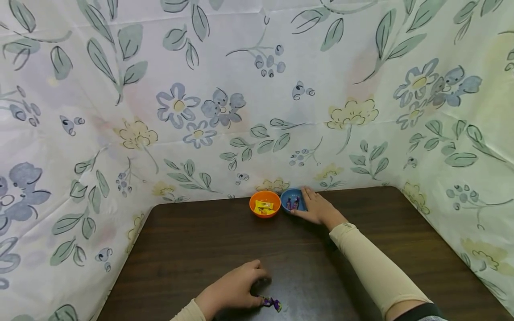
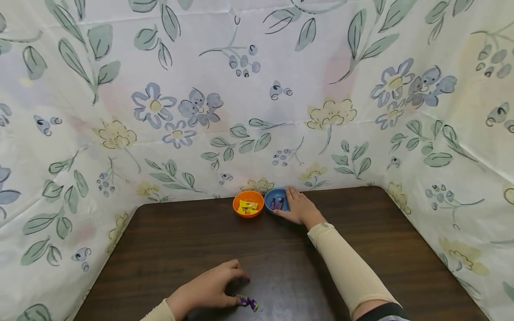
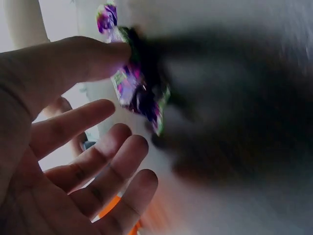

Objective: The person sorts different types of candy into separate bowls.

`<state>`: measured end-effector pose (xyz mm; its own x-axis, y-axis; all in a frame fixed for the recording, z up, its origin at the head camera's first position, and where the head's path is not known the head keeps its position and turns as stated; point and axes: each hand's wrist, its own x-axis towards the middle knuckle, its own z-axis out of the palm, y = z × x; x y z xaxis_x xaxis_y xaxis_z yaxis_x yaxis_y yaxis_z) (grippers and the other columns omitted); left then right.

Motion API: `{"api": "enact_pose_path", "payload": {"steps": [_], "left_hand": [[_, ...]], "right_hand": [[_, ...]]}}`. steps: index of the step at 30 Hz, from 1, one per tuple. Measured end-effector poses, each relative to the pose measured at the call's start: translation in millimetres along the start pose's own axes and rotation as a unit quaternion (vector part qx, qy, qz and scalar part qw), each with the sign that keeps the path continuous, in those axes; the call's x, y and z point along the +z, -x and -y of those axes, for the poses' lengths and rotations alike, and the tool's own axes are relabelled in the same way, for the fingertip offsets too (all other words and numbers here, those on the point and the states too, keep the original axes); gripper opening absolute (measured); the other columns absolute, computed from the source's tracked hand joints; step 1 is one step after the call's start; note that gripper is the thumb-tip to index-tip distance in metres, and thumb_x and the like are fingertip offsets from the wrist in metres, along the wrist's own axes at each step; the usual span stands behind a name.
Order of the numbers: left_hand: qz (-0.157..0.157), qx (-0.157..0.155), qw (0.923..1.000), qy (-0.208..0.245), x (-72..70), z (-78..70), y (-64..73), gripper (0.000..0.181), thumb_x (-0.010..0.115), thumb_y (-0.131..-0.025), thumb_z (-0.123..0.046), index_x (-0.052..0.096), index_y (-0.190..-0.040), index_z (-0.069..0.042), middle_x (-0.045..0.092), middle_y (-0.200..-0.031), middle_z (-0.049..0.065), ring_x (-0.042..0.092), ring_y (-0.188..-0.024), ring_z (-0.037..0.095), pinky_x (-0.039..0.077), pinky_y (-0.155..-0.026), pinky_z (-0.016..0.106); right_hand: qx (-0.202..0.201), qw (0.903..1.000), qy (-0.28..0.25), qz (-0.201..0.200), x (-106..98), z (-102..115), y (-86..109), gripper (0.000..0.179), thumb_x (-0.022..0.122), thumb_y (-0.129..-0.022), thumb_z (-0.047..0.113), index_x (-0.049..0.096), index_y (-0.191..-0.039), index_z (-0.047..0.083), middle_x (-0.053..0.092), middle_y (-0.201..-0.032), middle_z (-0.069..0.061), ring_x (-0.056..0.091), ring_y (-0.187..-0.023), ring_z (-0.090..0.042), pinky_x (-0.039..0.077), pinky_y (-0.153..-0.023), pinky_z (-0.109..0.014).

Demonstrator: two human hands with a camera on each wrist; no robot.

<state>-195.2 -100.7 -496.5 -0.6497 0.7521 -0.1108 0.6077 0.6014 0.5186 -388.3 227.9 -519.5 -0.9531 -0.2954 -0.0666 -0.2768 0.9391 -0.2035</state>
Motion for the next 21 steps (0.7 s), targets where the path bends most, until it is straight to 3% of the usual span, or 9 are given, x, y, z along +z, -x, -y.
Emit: {"api": "enact_pose_path", "payload": {"steps": [9,13,19,21], "left_hand": [[0.003,0.029,0.9993,-0.025,10.2,-9.2,3.6,0.020,0.072,-0.099,-0.022,0.079,-0.118,-0.020,0.061,-0.097,-0.013,0.048,-0.077,-0.005,0.047,-0.069,0.015],[0.005,0.013,0.9998,-0.016,9.7,-12.0,6.5,0.020,0.072,-0.100,-0.030,0.078,-0.118,-0.022,0.060,-0.098,-0.013,0.048,-0.077,-0.003,0.047,-0.069,0.017],[0.039,-0.029,0.9988,0.000,12.0,-13.5,8.3,0.027,0.080,-0.093,-0.033,0.077,-0.119,-0.025,0.059,-0.100,-0.017,0.051,-0.081,-0.004,0.050,-0.071,0.019],[0.038,-0.027,0.9989,-0.006,13.8,-13.3,8.3,0.025,0.081,-0.094,-0.031,0.077,-0.118,-0.025,0.059,-0.098,-0.017,0.050,-0.080,-0.004,0.049,-0.070,0.018]], "right_hand": [[0.001,1.0000,-0.006,-0.002,-2,1,2.8,0.112,0.043,-0.098,0.079,0.013,-0.168,-0.003,0.015,-0.176,-0.026,0.019,-0.164,-0.042,0.019,-0.133,-0.057],[0.000,1.0000,-0.004,-0.004,-3,1,2.7,0.113,0.043,-0.098,0.079,0.014,-0.168,-0.004,0.015,-0.176,-0.026,0.019,-0.164,-0.043,0.019,-0.133,-0.057],[-0.001,1.0000,-0.004,-0.004,-2,0,2.9,0.113,0.044,-0.097,0.079,0.015,-0.168,-0.004,0.016,-0.176,-0.026,0.020,-0.163,-0.043,0.020,-0.133,-0.057],[-0.001,1.0000,-0.005,-0.003,-1,1,3.1,0.112,0.044,-0.098,0.078,0.014,-0.168,-0.004,0.016,-0.176,-0.026,0.020,-0.163,-0.043,0.020,-0.133,-0.057]]}}
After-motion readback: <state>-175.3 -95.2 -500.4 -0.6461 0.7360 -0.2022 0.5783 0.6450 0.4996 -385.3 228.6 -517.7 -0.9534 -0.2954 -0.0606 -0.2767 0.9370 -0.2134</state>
